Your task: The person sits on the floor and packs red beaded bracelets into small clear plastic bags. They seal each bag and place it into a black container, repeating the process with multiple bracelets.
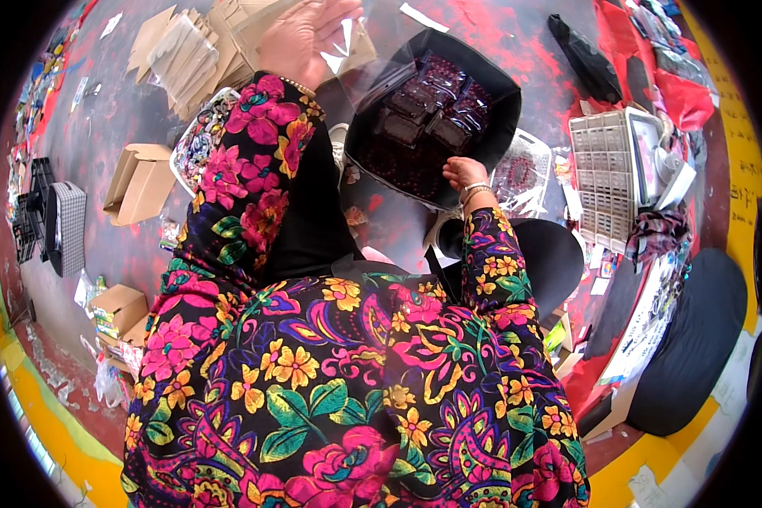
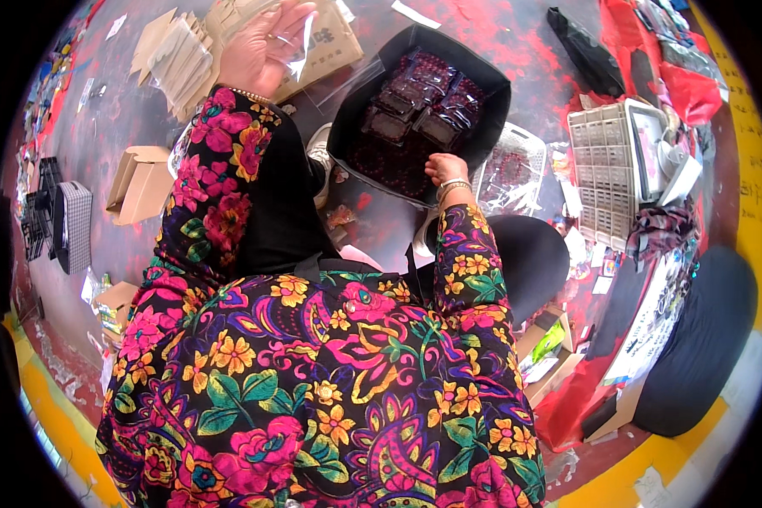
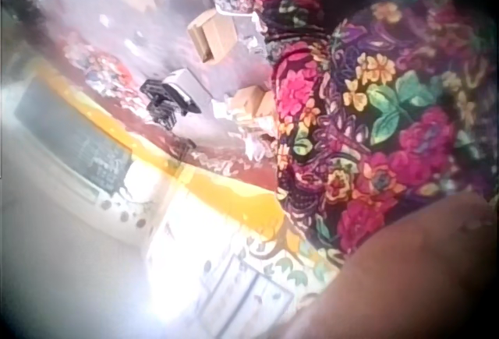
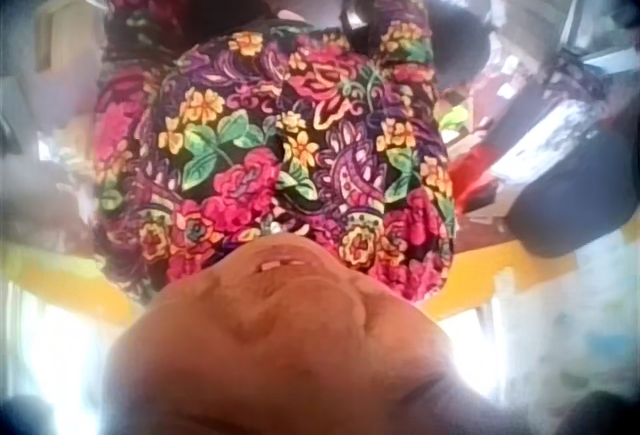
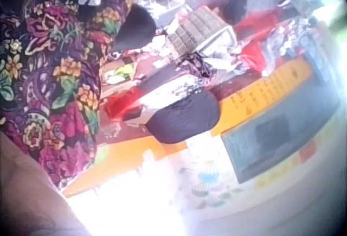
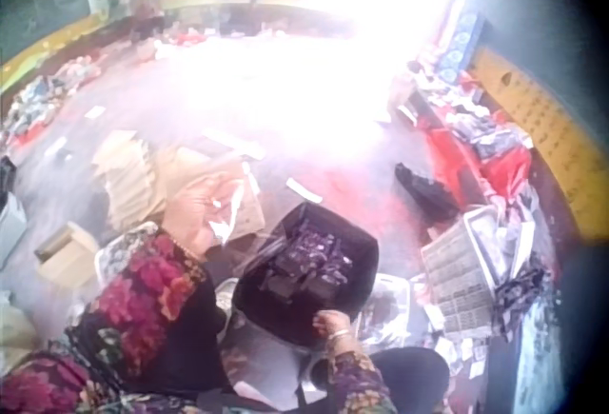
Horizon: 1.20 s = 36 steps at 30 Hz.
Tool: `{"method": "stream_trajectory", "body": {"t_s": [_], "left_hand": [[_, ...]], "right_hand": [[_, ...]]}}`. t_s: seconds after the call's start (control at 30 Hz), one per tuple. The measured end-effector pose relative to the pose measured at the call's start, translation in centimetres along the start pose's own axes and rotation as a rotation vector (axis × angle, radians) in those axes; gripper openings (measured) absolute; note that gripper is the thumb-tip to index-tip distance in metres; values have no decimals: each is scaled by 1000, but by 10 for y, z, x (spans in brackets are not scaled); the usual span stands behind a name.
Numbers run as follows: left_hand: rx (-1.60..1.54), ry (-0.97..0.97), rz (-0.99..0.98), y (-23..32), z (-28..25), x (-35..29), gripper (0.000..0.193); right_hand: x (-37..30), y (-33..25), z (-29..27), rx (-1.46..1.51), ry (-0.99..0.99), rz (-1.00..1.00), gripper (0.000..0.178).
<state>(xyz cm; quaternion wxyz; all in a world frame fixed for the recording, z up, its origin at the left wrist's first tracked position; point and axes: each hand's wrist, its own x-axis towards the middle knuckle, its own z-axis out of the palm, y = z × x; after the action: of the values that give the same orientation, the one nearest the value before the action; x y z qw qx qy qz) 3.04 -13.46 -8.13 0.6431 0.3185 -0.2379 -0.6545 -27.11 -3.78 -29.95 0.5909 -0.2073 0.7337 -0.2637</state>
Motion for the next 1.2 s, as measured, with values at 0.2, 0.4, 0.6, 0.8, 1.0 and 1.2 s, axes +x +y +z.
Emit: {"method": "stream_trajectory", "body": {"t_s": [0.2,0.4,0.6,0.8,1.0,1.2], "left_hand": [[30,-7,-75,15,29,-21,20],[105,-75,-181,25,44,-43,27],[121,-101,-228,37,45,-55,28],[127,-41,-256,42,51,-67,26],[117,-30,-272,36,51,-66,27],[224,-8,-304,21,45,-54,27]], "right_hand": [[82,78,8,-507,-223,-278,24],[73,92,35,-1080,-252,-266,32],[89,129,49,-1043,-281,99,43],[60,124,67,-1285,-395,198,42],[24,83,68,-1352,-462,225,46],[15,49,76,-1246,-230,148,34]]}}
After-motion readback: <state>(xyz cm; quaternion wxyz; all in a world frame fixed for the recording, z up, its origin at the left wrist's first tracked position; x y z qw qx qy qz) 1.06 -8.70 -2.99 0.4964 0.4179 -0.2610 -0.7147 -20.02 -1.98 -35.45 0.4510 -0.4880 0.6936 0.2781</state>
